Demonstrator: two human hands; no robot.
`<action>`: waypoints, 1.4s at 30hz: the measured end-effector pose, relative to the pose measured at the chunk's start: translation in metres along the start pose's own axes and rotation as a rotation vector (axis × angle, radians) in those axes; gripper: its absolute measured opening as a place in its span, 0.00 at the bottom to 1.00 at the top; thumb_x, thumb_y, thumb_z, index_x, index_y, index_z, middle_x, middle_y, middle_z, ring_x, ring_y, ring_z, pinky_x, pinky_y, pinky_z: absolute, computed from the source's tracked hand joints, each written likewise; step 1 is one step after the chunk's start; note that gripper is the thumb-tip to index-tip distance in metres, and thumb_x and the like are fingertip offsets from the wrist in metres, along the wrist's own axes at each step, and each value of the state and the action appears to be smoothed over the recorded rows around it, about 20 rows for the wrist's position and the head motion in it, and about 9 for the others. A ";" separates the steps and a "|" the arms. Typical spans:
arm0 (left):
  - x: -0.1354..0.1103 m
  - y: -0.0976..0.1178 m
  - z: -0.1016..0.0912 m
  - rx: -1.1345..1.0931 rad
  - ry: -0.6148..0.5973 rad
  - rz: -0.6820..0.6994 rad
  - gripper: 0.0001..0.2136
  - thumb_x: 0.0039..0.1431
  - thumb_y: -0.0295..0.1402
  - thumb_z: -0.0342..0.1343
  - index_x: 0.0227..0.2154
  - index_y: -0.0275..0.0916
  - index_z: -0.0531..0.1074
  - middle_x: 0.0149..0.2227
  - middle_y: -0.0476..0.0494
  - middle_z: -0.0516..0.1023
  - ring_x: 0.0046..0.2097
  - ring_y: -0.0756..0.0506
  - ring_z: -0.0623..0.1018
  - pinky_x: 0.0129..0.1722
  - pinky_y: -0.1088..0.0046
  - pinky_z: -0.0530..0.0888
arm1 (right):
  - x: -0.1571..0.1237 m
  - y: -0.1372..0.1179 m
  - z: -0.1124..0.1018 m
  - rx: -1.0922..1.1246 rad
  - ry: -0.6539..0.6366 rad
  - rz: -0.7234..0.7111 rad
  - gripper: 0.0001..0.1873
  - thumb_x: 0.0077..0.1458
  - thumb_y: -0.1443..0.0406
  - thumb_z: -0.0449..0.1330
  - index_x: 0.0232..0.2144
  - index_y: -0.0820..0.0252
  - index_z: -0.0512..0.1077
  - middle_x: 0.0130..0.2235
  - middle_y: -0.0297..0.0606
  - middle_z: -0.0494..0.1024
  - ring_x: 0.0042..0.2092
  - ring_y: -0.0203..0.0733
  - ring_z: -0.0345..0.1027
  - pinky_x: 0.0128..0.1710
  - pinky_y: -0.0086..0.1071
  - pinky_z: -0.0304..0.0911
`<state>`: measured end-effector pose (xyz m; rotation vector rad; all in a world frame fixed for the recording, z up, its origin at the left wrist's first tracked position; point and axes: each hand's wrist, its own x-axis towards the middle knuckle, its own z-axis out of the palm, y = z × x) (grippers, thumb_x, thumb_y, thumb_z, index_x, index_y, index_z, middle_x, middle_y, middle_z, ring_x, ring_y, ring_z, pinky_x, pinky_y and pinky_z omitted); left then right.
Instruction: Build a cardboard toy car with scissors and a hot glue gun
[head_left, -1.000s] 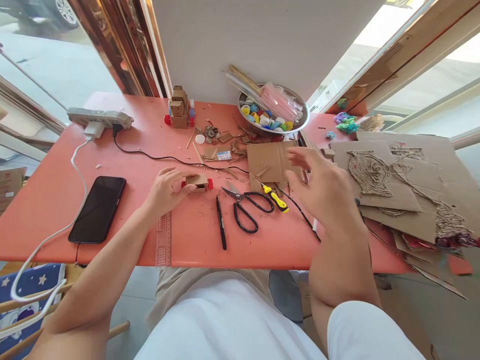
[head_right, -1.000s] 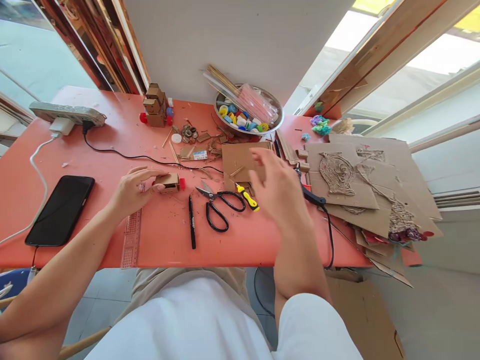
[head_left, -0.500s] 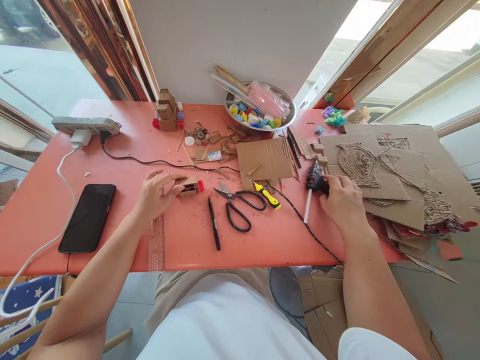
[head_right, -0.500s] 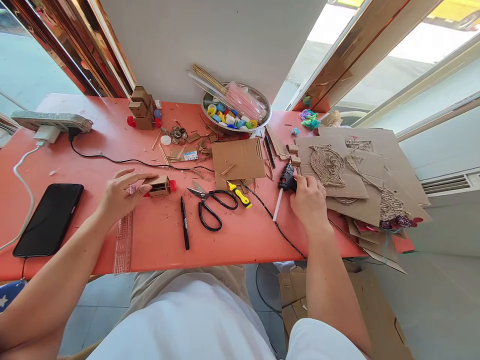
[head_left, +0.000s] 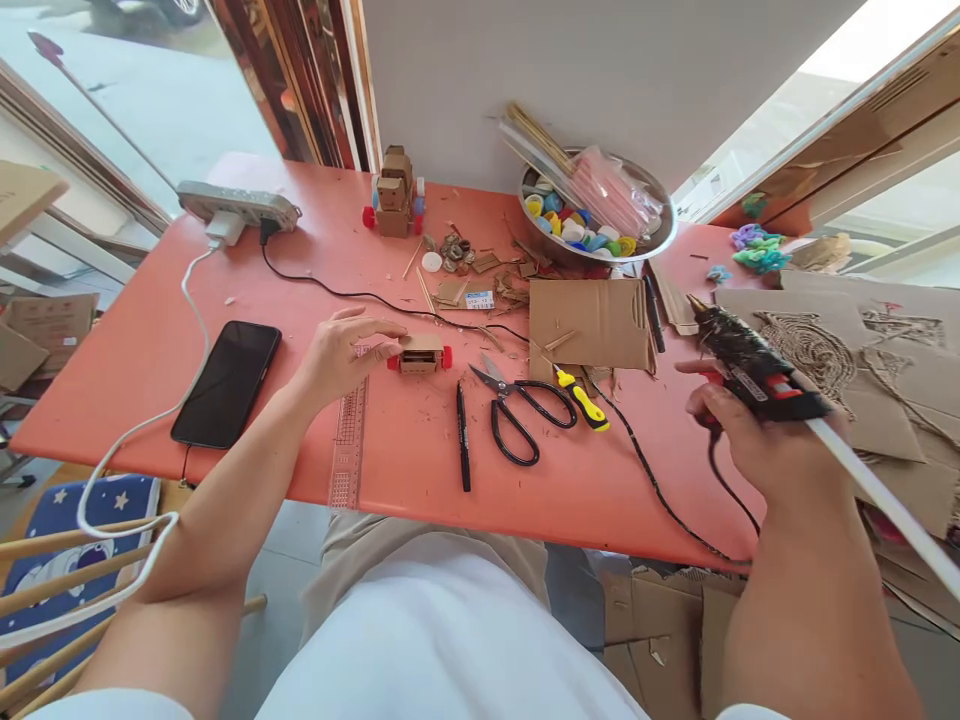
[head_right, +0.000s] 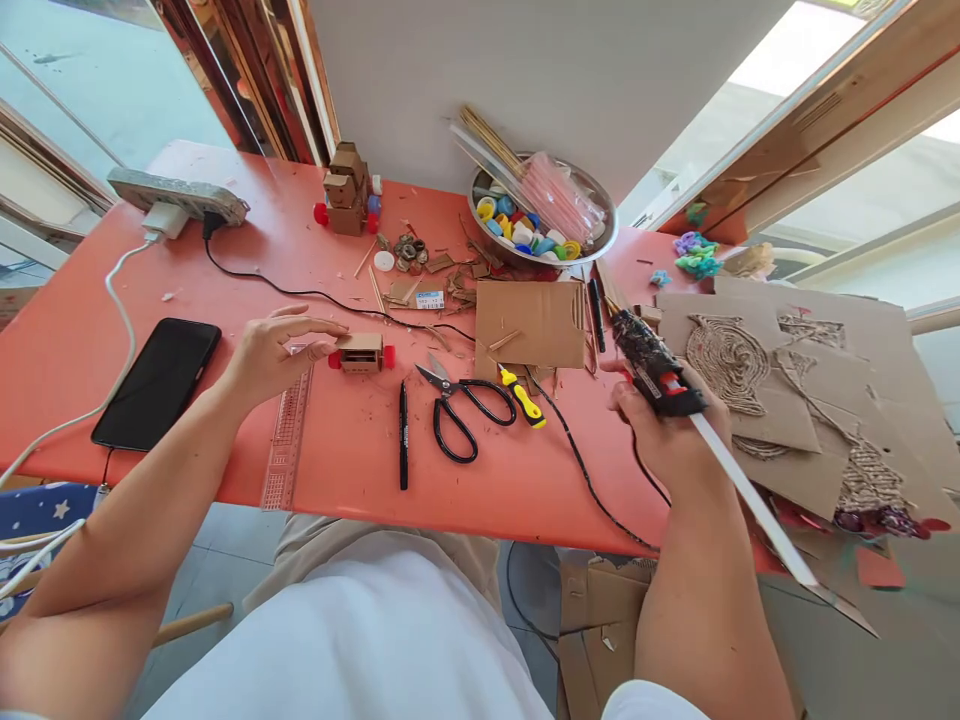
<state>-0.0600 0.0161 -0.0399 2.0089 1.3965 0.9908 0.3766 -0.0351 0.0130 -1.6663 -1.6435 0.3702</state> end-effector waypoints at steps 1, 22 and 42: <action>0.000 0.000 0.000 -0.005 -0.003 -0.004 0.16 0.62 0.54 0.62 0.36 0.50 0.86 0.40 0.47 0.91 0.43 0.39 0.87 0.67 0.52 0.72 | 0.000 -0.014 0.007 0.128 -0.078 0.012 0.34 0.52 0.29 0.61 0.30 0.50 0.72 0.27 0.44 0.81 0.29 0.52 0.77 0.35 0.50 0.73; 0.006 0.003 0.013 -0.011 0.113 -0.007 0.33 0.62 0.70 0.49 0.25 0.46 0.82 0.28 0.44 0.85 0.32 0.42 0.79 0.50 0.60 0.77 | -0.005 -0.111 0.139 0.326 -0.652 -0.117 0.37 0.58 0.27 0.51 0.25 0.50 0.65 0.19 0.33 0.69 0.22 0.43 0.65 0.25 0.37 0.61; 0.007 0.005 0.017 0.057 0.145 0.063 0.35 0.66 0.67 0.46 0.22 0.43 0.78 0.26 0.44 0.84 0.30 0.44 0.79 0.44 0.64 0.78 | -0.008 -0.110 0.151 0.064 -0.583 -0.320 0.28 0.72 0.38 0.47 0.30 0.50 0.53 0.27 0.32 0.69 0.28 0.43 0.65 0.30 0.35 0.56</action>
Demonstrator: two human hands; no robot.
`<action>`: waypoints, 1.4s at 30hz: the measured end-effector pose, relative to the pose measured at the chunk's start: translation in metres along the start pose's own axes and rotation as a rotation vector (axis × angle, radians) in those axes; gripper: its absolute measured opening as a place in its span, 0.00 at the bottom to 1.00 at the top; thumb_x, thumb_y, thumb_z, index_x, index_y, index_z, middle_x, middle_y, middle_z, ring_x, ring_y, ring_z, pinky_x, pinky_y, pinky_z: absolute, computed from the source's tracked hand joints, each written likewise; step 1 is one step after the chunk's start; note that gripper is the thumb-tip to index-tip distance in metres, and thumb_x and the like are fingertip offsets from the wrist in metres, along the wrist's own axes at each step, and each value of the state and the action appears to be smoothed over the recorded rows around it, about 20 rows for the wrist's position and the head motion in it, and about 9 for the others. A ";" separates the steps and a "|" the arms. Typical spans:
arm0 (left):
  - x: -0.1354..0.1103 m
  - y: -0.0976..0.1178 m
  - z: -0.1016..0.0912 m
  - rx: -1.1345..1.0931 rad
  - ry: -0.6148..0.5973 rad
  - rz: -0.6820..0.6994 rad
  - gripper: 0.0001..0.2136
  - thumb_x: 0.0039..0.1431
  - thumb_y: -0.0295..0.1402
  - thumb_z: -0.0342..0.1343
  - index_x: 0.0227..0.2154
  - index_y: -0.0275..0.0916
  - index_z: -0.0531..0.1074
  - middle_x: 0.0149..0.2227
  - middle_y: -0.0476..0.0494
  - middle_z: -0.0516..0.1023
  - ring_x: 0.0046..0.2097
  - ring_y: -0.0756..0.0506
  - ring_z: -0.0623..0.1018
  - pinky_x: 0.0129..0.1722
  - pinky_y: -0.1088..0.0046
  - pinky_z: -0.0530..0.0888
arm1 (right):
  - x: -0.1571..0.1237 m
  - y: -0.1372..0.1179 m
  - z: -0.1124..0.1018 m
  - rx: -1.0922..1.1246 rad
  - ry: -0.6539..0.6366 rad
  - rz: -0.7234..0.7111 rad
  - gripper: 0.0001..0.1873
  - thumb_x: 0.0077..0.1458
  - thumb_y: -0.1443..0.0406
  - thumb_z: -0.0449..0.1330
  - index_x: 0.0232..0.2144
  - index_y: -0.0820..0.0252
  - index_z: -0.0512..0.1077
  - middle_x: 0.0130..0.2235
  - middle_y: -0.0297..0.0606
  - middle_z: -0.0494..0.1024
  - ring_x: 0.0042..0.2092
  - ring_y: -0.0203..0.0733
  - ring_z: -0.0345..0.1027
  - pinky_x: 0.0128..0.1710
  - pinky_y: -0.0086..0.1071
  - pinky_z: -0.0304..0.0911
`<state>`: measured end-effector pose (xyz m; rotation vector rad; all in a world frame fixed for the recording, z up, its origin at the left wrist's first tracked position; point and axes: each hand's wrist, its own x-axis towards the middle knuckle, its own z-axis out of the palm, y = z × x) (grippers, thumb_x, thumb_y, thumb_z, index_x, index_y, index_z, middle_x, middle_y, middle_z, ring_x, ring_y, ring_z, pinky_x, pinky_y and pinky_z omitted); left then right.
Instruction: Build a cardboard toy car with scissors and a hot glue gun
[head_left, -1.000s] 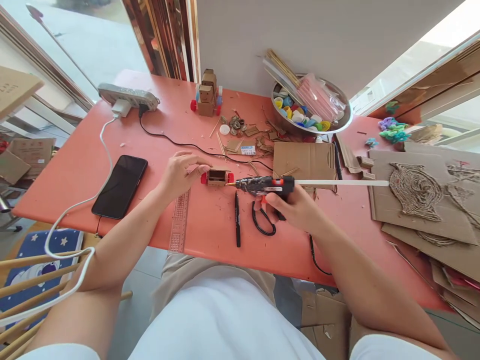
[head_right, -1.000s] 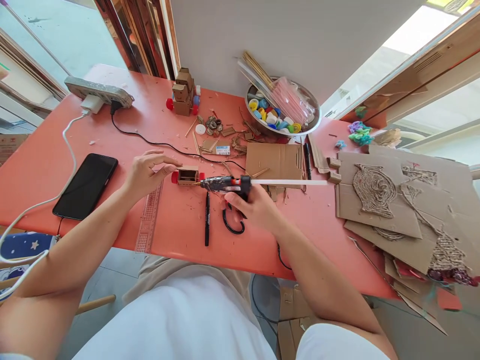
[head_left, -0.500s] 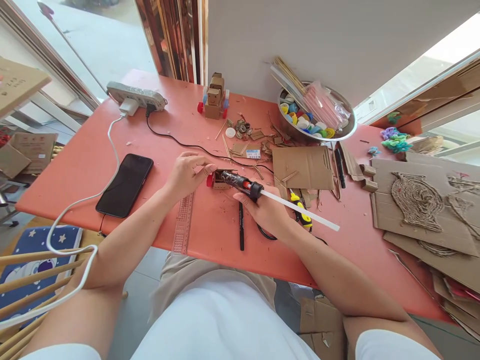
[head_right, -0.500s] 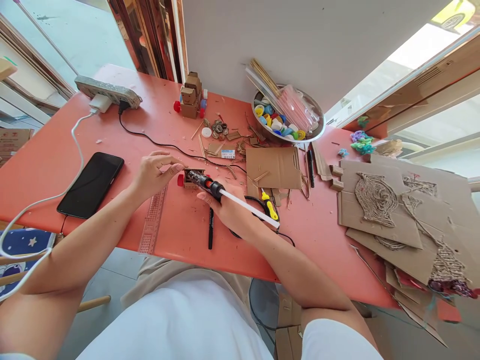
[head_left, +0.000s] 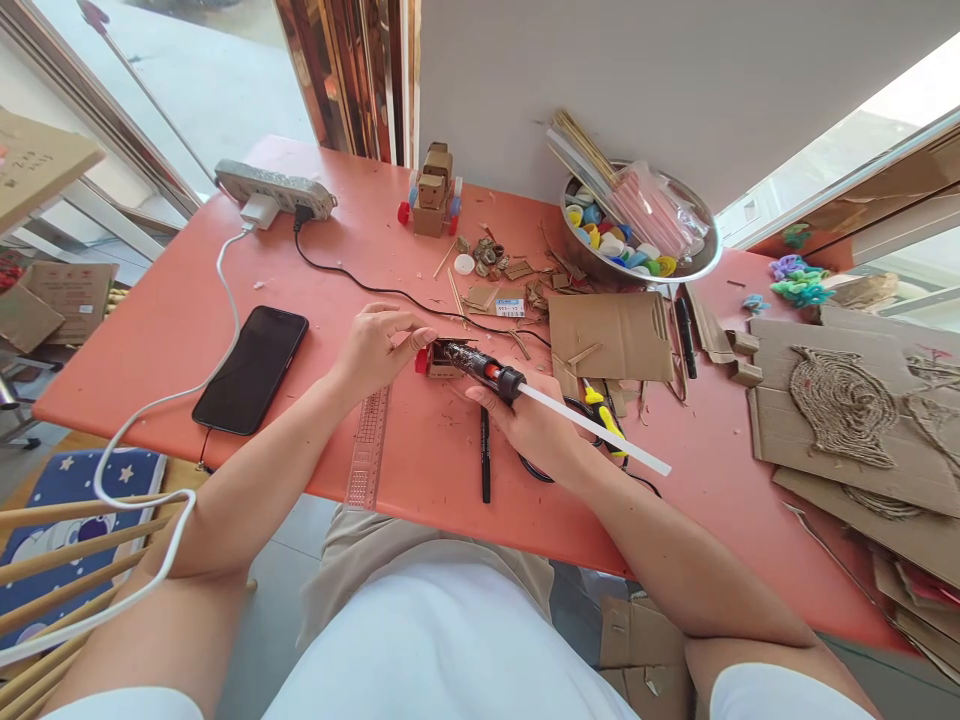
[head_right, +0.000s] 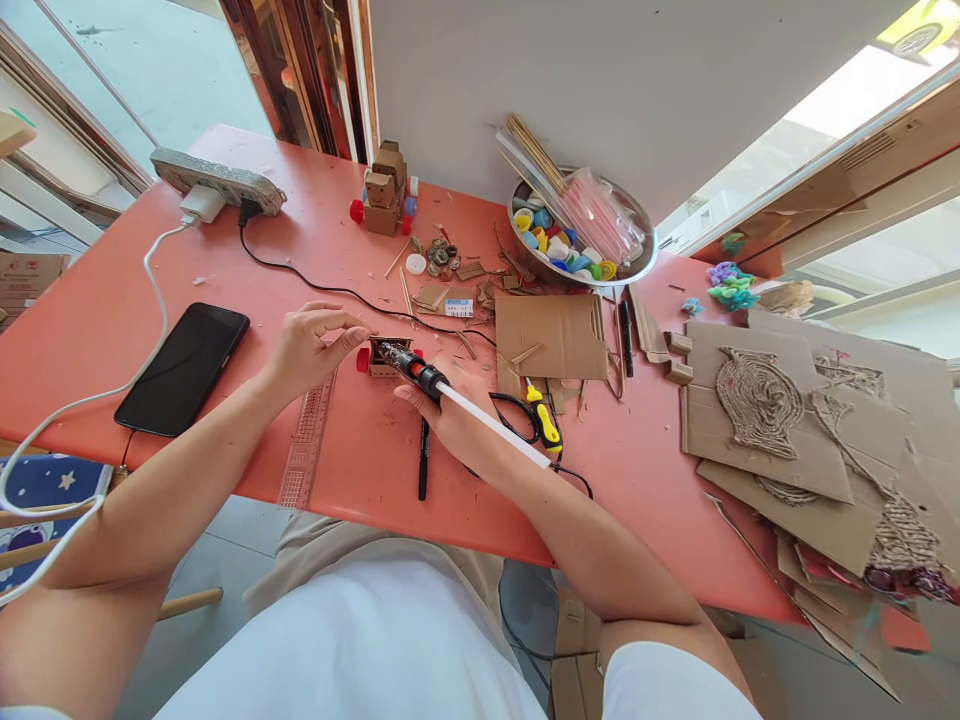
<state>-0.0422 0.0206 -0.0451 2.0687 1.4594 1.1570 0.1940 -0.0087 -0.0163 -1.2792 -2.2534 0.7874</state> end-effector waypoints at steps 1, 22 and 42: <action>0.000 0.000 0.000 0.006 -0.001 0.002 0.35 0.66 0.67 0.46 0.22 0.43 0.79 0.26 0.44 0.84 0.29 0.44 0.78 0.44 0.65 0.78 | 0.000 0.000 0.000 -0.001 -0.005 0.002 0.28 0.72 0.39 0.46 0.30 0.49 0.53 0.26 0.32 0.68 0.28 0.43 0.65 0.30 0.35 0.56; -0.001 -0.002 0.001 0.018 0.014 0.014 0.39 0.64 0.71 0.41 0.23 0.44 0.80 0.26 0.43 0.85 0.31 0.43 0.80 0.45 0.64 0.79 | -0.003 -0.004 0.000 0.008 -0.012 0.011 0.28 0.72 0.39 0.47 0.29 0.49 0.51 0.27 0.32 0.69 0.28 0.43 0.64 0.29 0.35 0.54; -0.002 -0.001 -0.003 0.026 -0.032 -0.039 0.36 0.65 0.69 0.44 0.25 0.44 0.82 0.27 0.44 0.85 0.30 0.44 0.79 0.48 0.64 0.78 | -0.011 0.000 -0.005 -0.065 -0.032 -0.040 0.26 0.71 0.43 0.54 0.29 0.50 0.55 0.27 0.30 0.66 0.28 0.41 0.60 0.28 0.33 0.54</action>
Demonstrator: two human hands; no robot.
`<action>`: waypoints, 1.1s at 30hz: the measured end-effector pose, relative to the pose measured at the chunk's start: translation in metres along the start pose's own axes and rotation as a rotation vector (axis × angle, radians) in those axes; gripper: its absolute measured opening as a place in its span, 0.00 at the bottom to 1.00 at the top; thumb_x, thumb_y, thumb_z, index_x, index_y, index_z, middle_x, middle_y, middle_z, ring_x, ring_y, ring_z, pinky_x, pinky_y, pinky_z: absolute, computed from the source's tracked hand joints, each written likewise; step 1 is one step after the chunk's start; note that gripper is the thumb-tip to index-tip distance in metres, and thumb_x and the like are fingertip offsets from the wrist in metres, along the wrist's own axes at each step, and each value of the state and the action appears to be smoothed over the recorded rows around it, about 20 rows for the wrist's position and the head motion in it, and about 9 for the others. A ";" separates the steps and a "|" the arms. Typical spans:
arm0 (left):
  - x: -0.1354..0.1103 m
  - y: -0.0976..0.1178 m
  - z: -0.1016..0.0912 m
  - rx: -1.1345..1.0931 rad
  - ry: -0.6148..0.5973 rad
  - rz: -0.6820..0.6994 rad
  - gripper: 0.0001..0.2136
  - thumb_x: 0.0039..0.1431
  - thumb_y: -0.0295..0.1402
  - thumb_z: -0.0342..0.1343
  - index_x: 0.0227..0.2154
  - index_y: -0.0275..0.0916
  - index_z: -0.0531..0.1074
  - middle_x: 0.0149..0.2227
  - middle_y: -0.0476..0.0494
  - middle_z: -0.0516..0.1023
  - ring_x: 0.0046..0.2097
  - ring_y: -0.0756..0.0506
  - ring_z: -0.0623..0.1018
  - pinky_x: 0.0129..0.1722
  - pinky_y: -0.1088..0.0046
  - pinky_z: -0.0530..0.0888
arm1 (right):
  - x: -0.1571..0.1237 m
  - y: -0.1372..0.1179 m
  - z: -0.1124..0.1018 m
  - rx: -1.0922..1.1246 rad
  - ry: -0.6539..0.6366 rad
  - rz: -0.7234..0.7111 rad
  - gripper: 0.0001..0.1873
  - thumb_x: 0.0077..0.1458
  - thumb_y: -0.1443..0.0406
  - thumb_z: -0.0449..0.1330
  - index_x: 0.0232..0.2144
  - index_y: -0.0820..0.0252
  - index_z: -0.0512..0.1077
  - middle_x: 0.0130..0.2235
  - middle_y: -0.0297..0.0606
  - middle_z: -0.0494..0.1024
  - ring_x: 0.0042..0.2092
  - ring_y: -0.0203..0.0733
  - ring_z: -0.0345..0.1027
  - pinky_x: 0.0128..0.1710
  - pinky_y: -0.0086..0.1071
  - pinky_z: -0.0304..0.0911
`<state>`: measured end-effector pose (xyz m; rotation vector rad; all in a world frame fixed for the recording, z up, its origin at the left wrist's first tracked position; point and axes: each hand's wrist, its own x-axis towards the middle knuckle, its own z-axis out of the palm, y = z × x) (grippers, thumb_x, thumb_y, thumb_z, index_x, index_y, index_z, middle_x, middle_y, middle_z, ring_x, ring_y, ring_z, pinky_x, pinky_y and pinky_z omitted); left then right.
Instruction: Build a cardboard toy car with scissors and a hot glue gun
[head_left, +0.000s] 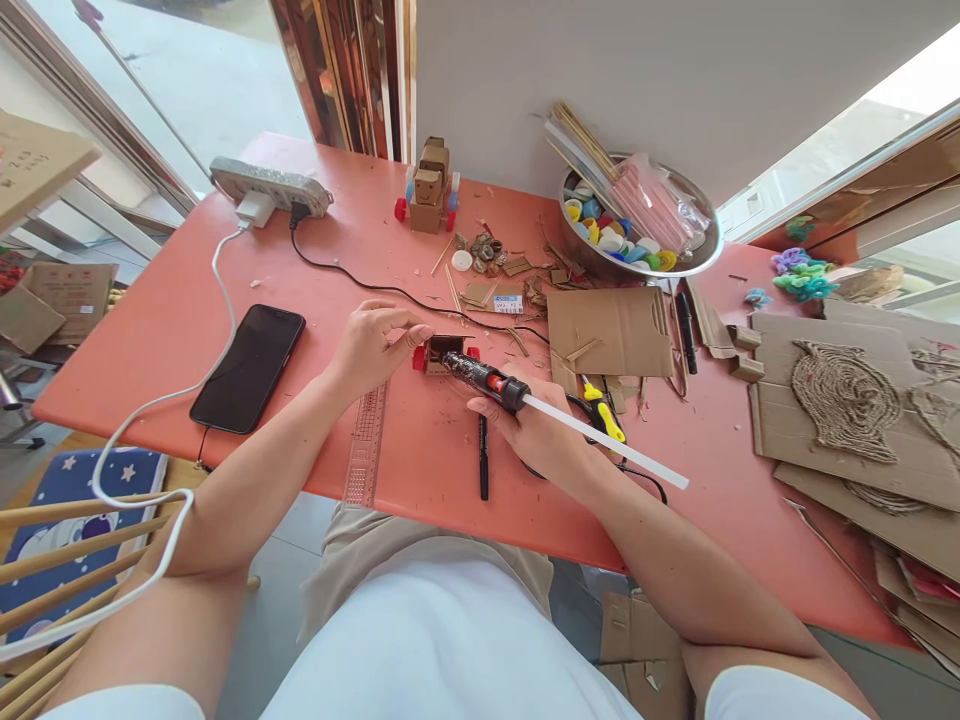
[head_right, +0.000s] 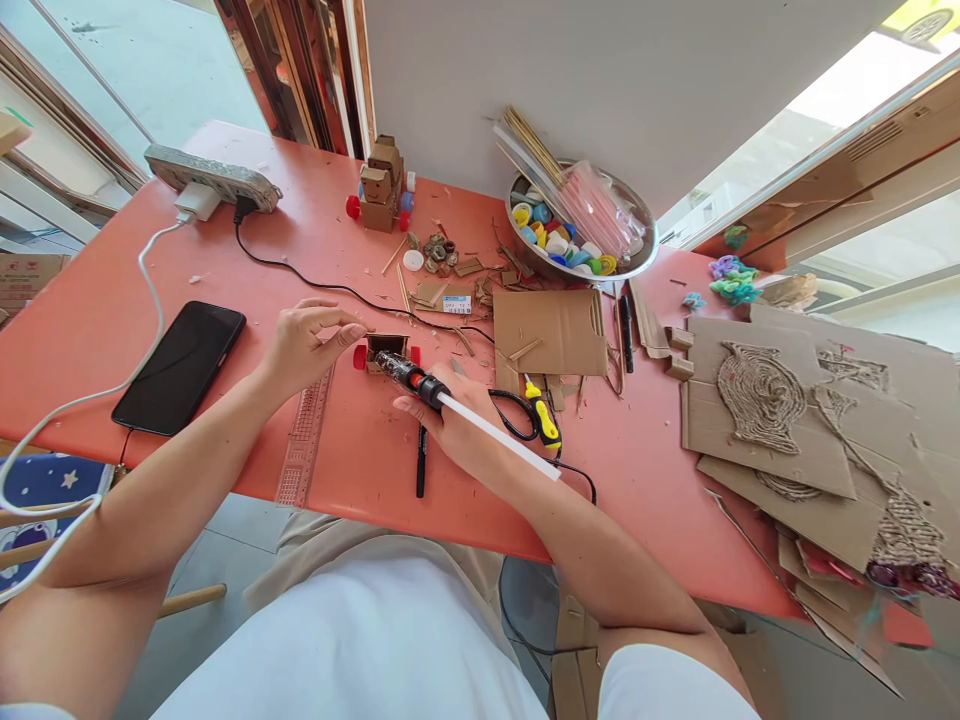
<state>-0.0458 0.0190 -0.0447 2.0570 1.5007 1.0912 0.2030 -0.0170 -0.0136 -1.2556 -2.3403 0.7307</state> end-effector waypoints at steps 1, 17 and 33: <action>0.000 0.000 0.000 -0.002 -0.001 0.004 0.36 0.65 0.69 0.44 0.25 0.44 0.81 0.27 0.44 0.85 0.30 0.44 0.79 0.47 0.64 0.78 | 0.000 -0.001 -0.001 0.002 -0.005 0.007 0.25 0.71 0.44 0.54 0.29 0.50 0.55 0.26 0.30 0.65 0.27 0.41 0.60 0.28 0.33 0.54; -0.002 -0.003 0.000 0.023 0.012 0.012 0.34 0.66 0.67 0.45 0.27 0.46 0.83 0.28 0.44 0.86 0.30 0.43 0.80 0.53 0.58 0.79 | -0.001 -0.008 -0.006 0.105 -0.086 0.075 0.29 0.71 0.39 0.48 0.28 0.50 0.50 0.28 0.33 0.69 0.29 0.42 0.62 0.29 0.34 0.54; -0.004 -0.003 -0.001 0.026 0.011 0.006 0.32 0.66 0.67 0.46 0.30 0.48 0.85 0.32 0.46 0.89 0.36 0.42 0.84 0.59 0.57 0.77 | -0.007 -0.010 -0.015 0.008 -0.111 0.034 0.25 0.72 0.43 0.52 0.29 0.51 0.57 0.30 0.35 0.72 0.30 0.42 0.66 0.29 0.33 0.57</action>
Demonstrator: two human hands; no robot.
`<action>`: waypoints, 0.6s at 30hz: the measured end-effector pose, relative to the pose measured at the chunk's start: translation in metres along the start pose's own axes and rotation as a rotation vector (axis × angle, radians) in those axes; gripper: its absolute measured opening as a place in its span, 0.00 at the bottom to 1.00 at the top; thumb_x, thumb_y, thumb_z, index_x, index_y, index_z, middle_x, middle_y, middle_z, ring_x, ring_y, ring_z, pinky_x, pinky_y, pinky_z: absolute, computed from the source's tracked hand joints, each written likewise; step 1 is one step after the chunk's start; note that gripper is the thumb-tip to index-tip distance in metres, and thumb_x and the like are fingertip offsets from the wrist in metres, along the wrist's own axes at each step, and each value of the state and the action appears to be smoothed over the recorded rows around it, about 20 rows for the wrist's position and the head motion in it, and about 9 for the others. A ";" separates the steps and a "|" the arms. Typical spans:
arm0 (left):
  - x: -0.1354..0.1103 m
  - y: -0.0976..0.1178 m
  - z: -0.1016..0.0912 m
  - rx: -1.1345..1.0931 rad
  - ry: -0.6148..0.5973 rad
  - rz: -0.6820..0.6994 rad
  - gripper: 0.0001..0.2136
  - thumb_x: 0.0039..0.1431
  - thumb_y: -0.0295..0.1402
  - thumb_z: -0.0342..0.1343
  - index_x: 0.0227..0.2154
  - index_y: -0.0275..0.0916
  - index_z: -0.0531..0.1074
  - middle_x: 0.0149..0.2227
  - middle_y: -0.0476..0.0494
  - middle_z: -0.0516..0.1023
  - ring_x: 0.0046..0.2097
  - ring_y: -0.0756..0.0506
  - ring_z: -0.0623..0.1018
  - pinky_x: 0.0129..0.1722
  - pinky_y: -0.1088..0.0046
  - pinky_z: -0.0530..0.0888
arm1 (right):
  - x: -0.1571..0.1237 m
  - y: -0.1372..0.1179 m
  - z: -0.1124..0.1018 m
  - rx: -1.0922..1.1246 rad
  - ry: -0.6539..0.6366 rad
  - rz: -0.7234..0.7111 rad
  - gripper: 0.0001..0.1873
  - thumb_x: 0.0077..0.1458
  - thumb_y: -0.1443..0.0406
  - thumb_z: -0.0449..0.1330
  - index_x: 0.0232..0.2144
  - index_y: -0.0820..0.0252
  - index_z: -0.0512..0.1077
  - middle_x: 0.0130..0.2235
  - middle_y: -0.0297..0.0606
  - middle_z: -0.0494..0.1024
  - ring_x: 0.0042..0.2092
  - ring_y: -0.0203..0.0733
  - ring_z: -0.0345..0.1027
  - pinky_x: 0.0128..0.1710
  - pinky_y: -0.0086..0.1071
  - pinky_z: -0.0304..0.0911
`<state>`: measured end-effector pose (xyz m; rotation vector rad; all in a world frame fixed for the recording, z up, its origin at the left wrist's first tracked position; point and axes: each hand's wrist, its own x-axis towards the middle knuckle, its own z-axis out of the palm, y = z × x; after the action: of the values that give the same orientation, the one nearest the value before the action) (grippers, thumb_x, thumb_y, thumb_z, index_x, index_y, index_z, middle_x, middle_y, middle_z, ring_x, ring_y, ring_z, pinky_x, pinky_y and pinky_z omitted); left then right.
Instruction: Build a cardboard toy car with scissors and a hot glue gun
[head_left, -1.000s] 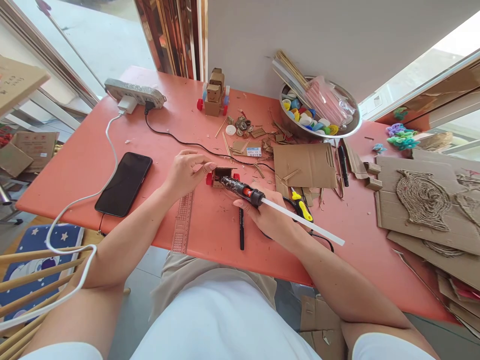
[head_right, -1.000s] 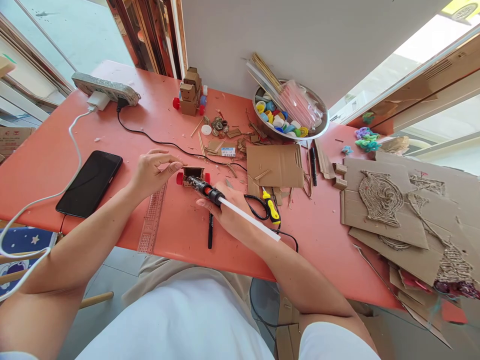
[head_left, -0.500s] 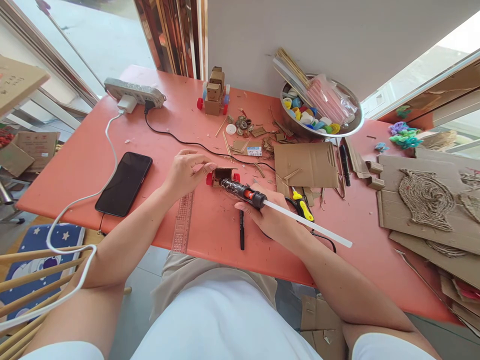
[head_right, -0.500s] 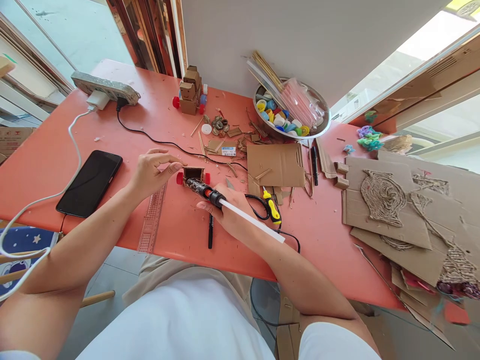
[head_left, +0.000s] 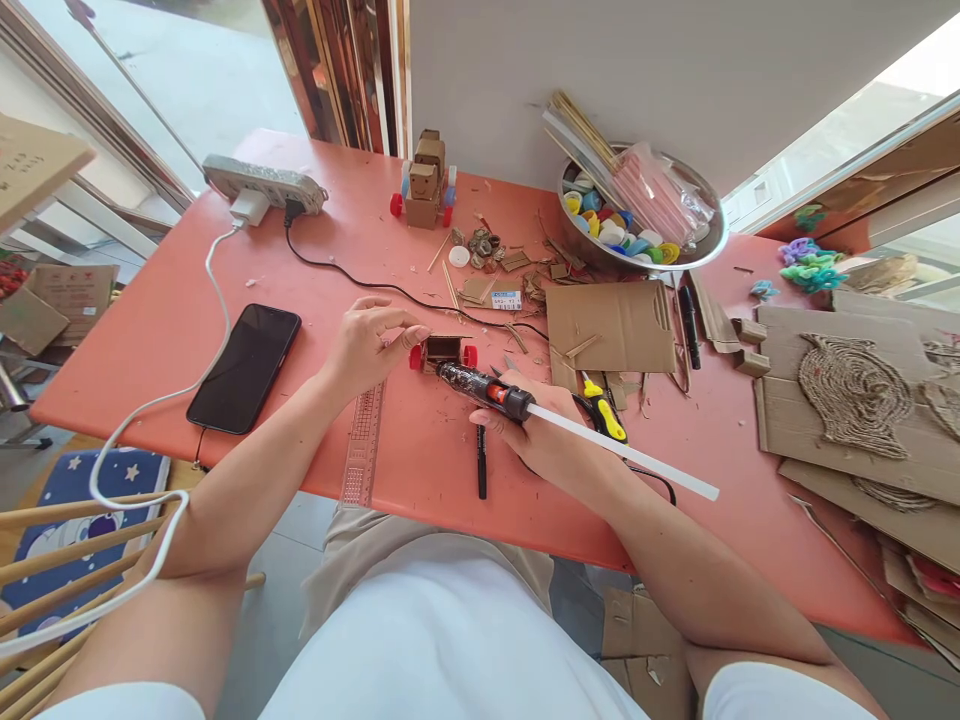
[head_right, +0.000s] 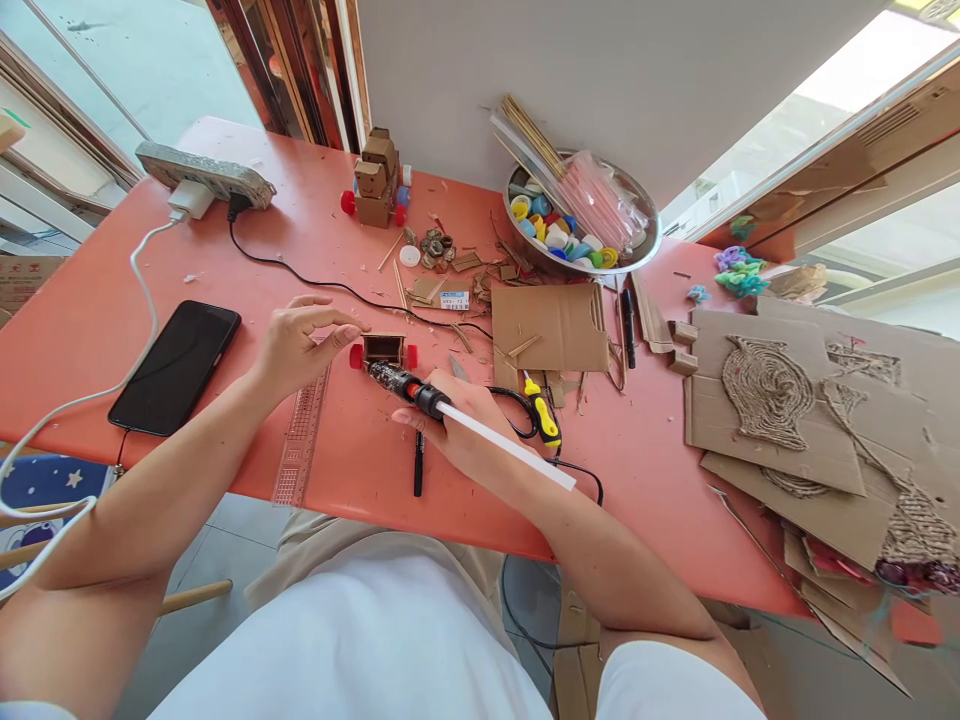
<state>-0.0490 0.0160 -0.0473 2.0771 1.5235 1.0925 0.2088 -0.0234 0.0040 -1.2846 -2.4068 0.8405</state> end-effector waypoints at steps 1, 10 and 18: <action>0.000 0.000 0.000 0.002 0.002 -0.001 0.32 0.66 0.67 0.46 0.30 0.48 0.85 0.32 0.46 0.89 0.36 0.42 0.84 0.59 0.57 0.77 | 0.000 0.000 -0.001 0.000 0.004 0.005 0.25 0.72 0.43 0.52 0.29 0.51 0.57 0.30 0.35 0.72 0.29 0.43 0.66 0.29 0.33 0.57; -0.001 -0.002 -0.001 0.008 0.006 0.017 0.34 0.66 0.68 0.45 0.30 0.49 0.85 0.32 0.45 0.89 0.35 0.42 0.84 0.58 0.56 0.77 | -0.003 0.003 -0.017 0.029 0.034 0.031 0.27 0.71 0.41 0.51 0.28 0.51 0.59 0.26 0.32 0.69 0.26 0.41 0.60 0.27 0.33 0.55; 0.000 0.000 -0.003 0.005 -0.010 0.006 0.34 0.66 0.69 0.44 0.30 0.49 0.86 0.33 0.46 0.89 0.33 0.43 0.83 0.59 0.57 0.77 | -0.001 0.013 -0.016 -0.040 0.126 0.037 0.22 0.71 0.45 0.55 0.31 0.50 0.65 0.24 0.31 0.66 0.26 0.43 0.62 0.26 0.33 0.53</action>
<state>-0.0510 0.0159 -0.0454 2.0890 1.5181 1.0803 0.2257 -0.0125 0.0086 -1.3584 -2.3186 0.7024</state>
